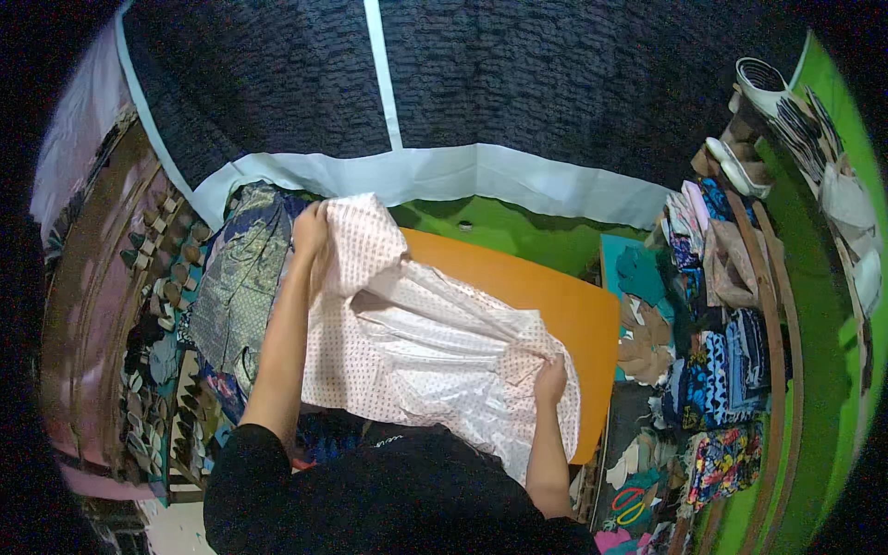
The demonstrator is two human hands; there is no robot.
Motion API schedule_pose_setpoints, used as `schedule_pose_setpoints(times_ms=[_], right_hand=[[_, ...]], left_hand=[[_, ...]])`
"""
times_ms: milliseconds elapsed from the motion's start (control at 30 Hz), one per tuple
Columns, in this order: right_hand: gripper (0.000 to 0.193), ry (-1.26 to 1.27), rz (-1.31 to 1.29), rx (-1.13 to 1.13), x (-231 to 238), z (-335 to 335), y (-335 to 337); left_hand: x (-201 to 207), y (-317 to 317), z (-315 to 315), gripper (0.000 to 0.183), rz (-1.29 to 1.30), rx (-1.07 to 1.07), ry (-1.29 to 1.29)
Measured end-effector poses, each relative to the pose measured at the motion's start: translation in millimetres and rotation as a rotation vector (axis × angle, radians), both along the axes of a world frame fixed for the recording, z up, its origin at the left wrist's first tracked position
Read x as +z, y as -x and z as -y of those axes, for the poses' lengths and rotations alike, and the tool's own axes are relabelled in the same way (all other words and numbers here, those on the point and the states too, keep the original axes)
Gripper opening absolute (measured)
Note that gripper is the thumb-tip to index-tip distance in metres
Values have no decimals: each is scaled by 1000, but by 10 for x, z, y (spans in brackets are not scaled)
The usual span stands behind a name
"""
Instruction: Folding various pieces of patterned and colored fabric on a small table.
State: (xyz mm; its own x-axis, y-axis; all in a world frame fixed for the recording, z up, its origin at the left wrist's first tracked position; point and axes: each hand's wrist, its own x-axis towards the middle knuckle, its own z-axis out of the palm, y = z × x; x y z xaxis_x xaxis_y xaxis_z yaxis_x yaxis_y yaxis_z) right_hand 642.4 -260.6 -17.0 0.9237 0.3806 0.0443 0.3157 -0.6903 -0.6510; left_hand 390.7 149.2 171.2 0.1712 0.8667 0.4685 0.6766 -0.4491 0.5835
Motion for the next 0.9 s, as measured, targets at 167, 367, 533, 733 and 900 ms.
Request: schedule_pose_setpoints(times_ms=[167,367,533,733,900], right_hand=[[38,88,-164,-83,336,129,322],[40,-53,-159,-10,88,329,670],[38,-116,-124,85,232,277,832],[24,-184,-6,106,169,293,680],[18,-162,172,71,87,329,429]], left_hand=[[302,-842,-495,27,473,-368,-69],[970,-2154,208,54,679,-870,5],[97,-2380,350,82,154,-879,-263],[-1798,-1490,1137,73,-702,-732,466],[-2096,-633,1469,53,-401,-487,344]])
